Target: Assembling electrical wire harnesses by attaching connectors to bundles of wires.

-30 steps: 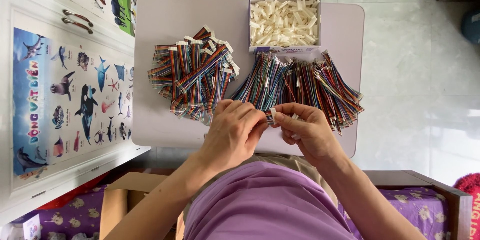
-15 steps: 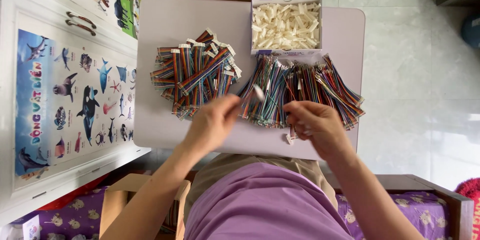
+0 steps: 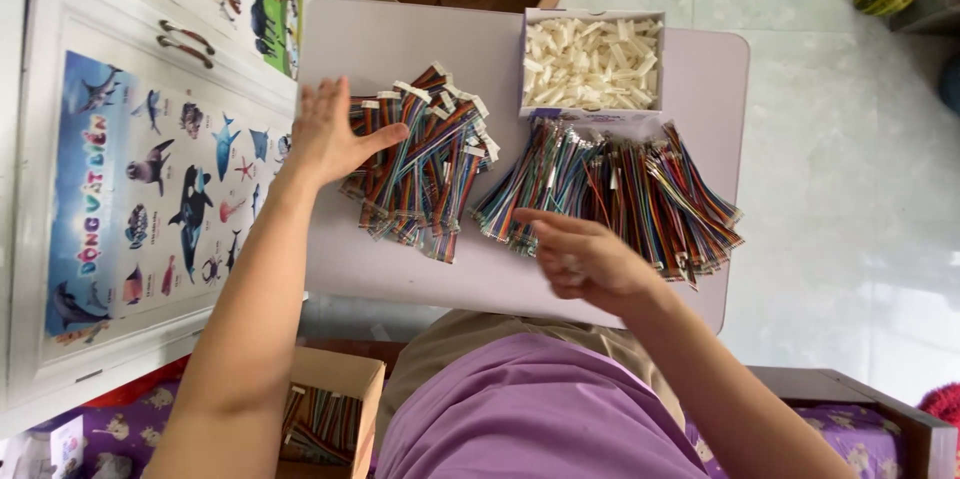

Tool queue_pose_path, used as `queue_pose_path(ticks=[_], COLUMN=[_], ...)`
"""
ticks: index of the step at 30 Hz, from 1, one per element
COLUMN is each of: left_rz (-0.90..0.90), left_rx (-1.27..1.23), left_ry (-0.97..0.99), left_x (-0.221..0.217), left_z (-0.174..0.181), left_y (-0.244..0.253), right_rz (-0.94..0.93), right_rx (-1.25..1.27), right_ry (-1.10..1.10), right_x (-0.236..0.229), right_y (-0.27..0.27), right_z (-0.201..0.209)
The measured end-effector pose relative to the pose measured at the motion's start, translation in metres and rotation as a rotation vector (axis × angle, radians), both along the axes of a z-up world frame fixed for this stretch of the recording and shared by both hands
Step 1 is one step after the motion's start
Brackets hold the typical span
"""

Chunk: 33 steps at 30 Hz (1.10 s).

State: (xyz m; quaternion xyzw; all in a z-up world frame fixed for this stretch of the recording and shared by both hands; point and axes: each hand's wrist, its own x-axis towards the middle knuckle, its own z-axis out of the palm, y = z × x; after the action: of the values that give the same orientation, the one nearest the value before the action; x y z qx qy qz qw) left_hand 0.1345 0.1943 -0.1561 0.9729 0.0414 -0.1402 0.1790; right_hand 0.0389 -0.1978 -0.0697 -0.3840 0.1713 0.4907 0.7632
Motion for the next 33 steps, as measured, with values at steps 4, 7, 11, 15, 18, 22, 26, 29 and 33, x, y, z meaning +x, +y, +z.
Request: queue_pose_path(ticks=[4,7,11,15,18,22,26,29,33], left_rz=[-0.045,-0.168,-0.227,-0.064,0.087,0.217,0.153,0.208,0.258], left_rx=[0.055,0.162,0.258,-0.060,-0.415,-0.297,-0.156,-0.285,-0.502], left_ry=[0.255,0.309,0.323,0.186,0.318,0.318,0.156,0.171,0.167], left_x=[0.013,0.010,-0.009,-0.032,-0.040,-0.052,-0.059,-0.065,-0.070], left_z=[0.005,0.012,0.040,0.019,0.036,0.014,0.018,0.018,0.018], left_y=[-0.001,-0.007,-0.035,-0.053,-0.068,-0.086,-0.098,-0.096,-0.092], right_rz=[0.008,-0.044,0.016,0.054,0.051,0.074,0.103,0.080,0.055], right_rx=[0.012,-0.023,-0.039,-0.105,-0.197,-0.157,-0.006,0.052,0.029], right_ry=[0.135,0.139,0.162,0.168,0.145,0.149,0.117,0.152,0.255], right_x=[0.012,0.023,0.020,0.024,0.024,0.017,0.003,-0.002,-0.003], right_y=[0.062,0.093,0.121,0.139,0.143,0.138,0.131,0.130,0.125], right_z=[-0.023,-0.045,-0.077,-0.068,-0.057,-0.069,-0.101,-0.090,-0.061])
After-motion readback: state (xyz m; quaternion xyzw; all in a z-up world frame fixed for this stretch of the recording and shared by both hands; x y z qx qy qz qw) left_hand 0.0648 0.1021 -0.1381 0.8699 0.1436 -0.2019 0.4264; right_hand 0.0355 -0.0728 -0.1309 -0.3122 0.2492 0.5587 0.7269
